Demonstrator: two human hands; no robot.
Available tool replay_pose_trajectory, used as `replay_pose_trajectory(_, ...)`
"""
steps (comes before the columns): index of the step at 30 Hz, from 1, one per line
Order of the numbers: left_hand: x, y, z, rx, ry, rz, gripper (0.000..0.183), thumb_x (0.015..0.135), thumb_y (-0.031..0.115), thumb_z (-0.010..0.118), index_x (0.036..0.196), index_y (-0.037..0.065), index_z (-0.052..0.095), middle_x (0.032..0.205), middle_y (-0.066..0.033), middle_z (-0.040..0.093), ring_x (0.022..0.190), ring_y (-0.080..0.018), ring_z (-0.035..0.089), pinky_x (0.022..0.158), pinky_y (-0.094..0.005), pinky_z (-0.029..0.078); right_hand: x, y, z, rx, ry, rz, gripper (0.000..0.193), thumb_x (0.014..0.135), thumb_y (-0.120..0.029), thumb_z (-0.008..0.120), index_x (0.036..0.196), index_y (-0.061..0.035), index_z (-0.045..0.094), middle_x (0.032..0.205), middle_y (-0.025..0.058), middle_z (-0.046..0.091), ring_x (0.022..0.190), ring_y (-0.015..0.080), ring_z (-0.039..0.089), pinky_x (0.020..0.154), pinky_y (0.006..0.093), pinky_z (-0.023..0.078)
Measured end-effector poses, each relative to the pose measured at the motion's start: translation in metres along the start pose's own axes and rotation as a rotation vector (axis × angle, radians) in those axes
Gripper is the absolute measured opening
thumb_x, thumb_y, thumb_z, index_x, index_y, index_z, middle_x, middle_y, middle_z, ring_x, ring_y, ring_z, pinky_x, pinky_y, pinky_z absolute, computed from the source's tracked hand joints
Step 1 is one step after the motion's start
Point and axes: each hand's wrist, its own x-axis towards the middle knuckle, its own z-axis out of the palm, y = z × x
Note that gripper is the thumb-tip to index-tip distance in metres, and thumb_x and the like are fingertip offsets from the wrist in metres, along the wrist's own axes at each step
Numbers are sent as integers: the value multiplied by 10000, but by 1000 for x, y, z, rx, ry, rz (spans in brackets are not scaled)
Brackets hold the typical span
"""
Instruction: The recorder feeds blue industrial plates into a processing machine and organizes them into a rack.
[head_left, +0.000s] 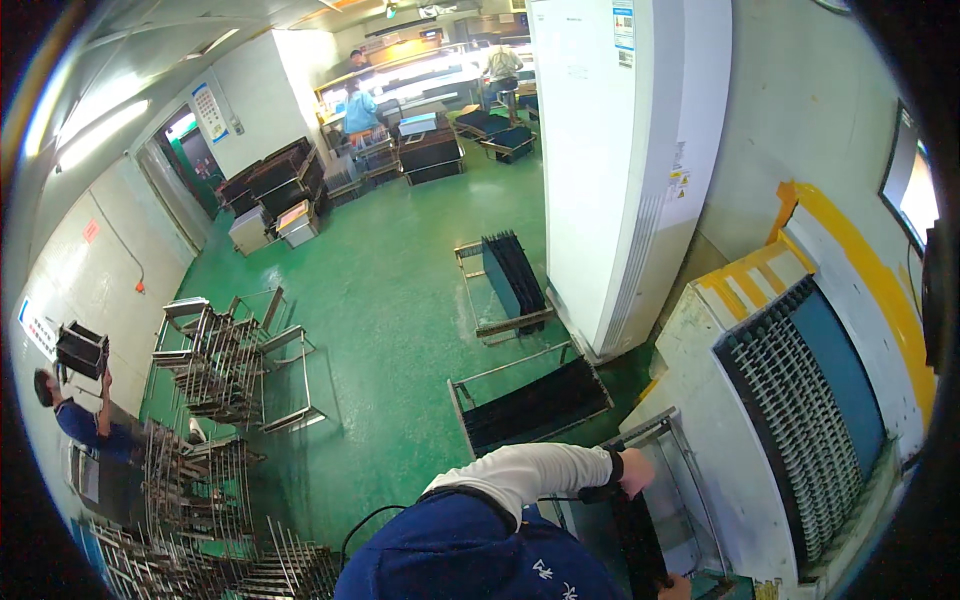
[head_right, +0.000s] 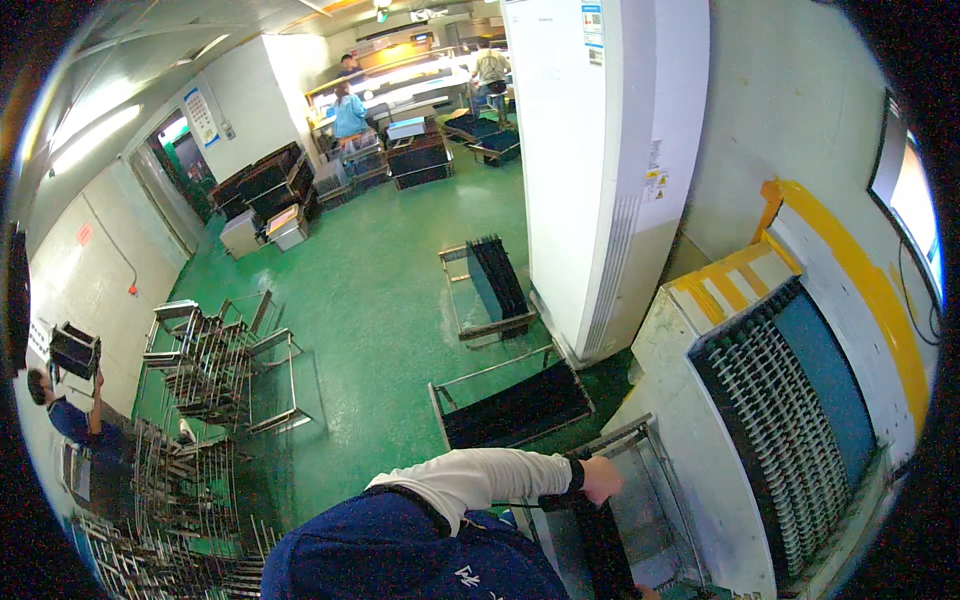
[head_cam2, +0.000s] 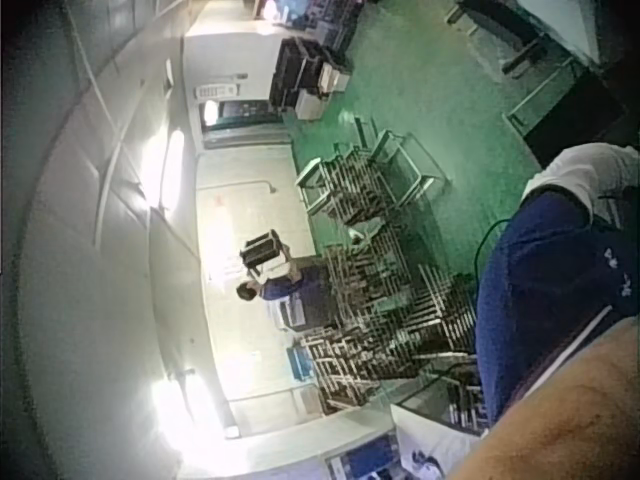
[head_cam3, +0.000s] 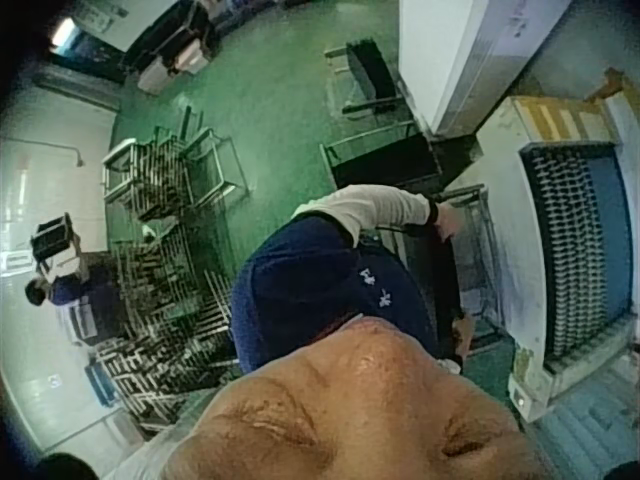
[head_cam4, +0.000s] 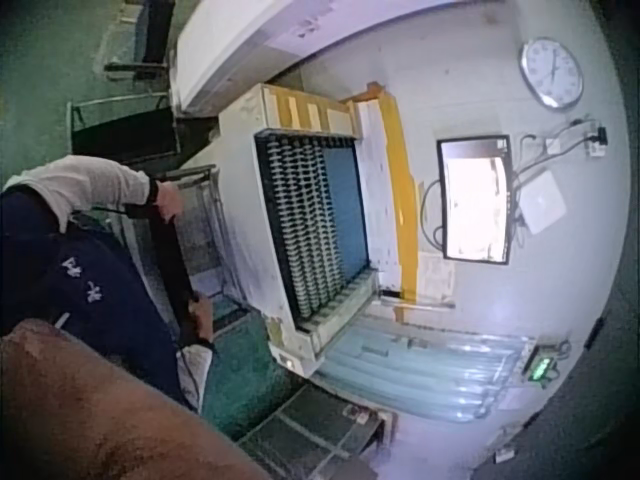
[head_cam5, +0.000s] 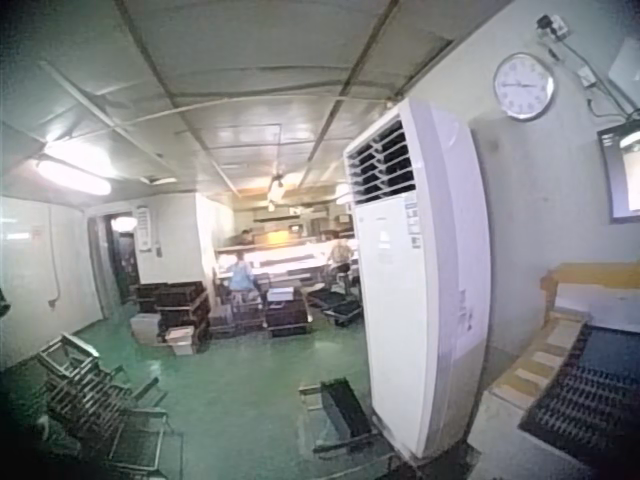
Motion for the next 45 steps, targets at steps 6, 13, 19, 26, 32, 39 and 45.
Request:
replay_pose_trajectory(6,-1,1,-1,-22,26,4,287,681,337,795,903,155,794,883,-76,759,838,-325,726,664,-460,560,10,20,9,55,58,-191,478,865,-142,597,1333,-50,618,1170,201,698,1031,355,670,843,430,545)
replay_pose_trajectory(13,-4,1,-6,-44,7,8,306,691,330,803,929,138,795,907,-87,760,857,-328,727,674,-462,563,17,29,14,115,46,-100,495,837,-184,626,1311,-43,634,1106,164,706,950,301,648,818,414,533)
replay_pose_trajectory(19,-5,2,-4,-52,65,48,233,643,289,792,811,128,772,788,-73,740,751,-335,716,616,-465,547,9,25,20,147,119,-134,437,841,-166,589,1253,-42,667,1065,175,719,965,326,660,851,421,519)
replay_pose_trajectory(26,-11,3,-6,-53,84,30,244,666,317,809,807,120,782,769,-83,740,758,-328,723,622,-464,551,-5,-1,9,69,135,-129,374,885,-143,594,1224,-2,668,1063,187,724,1001,326,658,874,428,507)
replay_pose_trajectory(32,-14,6,-11,-25,67,37,303,681,352,820,871,118,794,831,-84,755,808,-339,730,657,-472,567,22,34,24,176,49,-52,400,900,-159,608,1272,-17,648,1133,164,704,990,305,636,860,416,503)
replay_pose_trajectory(39,-13,9,-15,-36,0,-17,354,690,375,831,936,124,791,892,-83,760,865,-337,729,705,-462,572,31,52,30,193,20,-96,464,872,-156,582,1314,-21,623,1141,133,684,940,281,625,817,400,507)
replay_pose_trajectory(45,-12,6,-14,-49,-8,-13,345,690,375,829,925,126,787,908,-72,761,871,-335,726,703,-467,567,19,29,20,161,27,-35,467,845,-125,560,1289,-6,641,1114,134,696,949,280,626,824,375,502)
